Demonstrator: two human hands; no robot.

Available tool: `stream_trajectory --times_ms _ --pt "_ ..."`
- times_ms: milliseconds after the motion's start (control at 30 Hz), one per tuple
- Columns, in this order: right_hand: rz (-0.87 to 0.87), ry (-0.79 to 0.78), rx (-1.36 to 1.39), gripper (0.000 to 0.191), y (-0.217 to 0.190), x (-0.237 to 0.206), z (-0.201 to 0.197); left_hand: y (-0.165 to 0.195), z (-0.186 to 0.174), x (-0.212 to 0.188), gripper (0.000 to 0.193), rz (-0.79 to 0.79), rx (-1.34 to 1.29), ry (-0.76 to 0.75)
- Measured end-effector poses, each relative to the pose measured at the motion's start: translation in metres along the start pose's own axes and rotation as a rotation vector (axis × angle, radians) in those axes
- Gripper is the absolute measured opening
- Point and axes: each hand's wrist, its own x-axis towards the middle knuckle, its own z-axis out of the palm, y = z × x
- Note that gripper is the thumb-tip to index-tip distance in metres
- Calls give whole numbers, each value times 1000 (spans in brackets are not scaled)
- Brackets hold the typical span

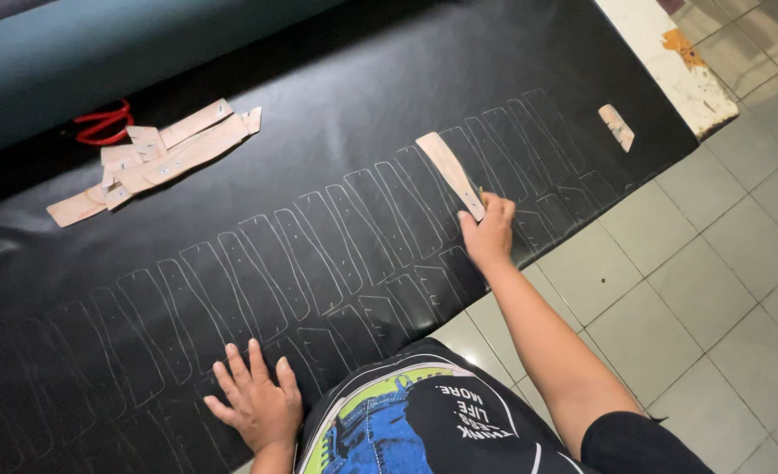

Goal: The person marks a large black fabric sheet with a pencil using a paper template as a guide. They repeatedly position the template and trace its outline to create multiple identical shapes on the fabric.

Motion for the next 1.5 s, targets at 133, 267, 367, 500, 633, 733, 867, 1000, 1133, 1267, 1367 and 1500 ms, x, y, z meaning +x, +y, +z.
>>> stream_trajectory --times_ms 133,267,367,500,633,733,867,1000,1133,1267,1367,1500 --pt "77 -31 -71 41 21 16 5 7 -4 1 64 2 15 -4" --pt "136 -99 -100 34 24 31 0 16 -7 10 63 -19 74 -21" --pt "236 -195 -8 24 11 29 -8 24 -11 13 63 -21 44 -50" --pt "418 -379 309 28 -15 7 -16 35 -18 16 64 -7 71 -28" --pt "389 -487 351 37 -27 -7 -25 46 -29 24 67 -3 16 -39" --pt "333 -524 320 40 -20 -8 -31 44 -38 28 63 21 -103 -48" --pt "235 -472 227 35 -1 -9 -30 19 -41 37 54 60 -323 -8" --pt "106 -426 108 35 13 -17 -23 -35 -32 55 47 -88 -215 223" --pt "-19 -368 -19 37 19 -28 -20 -108 -30 73 41 -309 -150 288" --pt "-57 -353 -94 41 17 -40 -18 -168 -36 81 36 -444 -211 320" --pt "-64 -348 -124 42 14 -48 -17 -200 -40 81 36 -530 -288 370" --pt "-68 -354 -94 43 12 -52 -15 -229 -40 79 31 -660 -640 521"
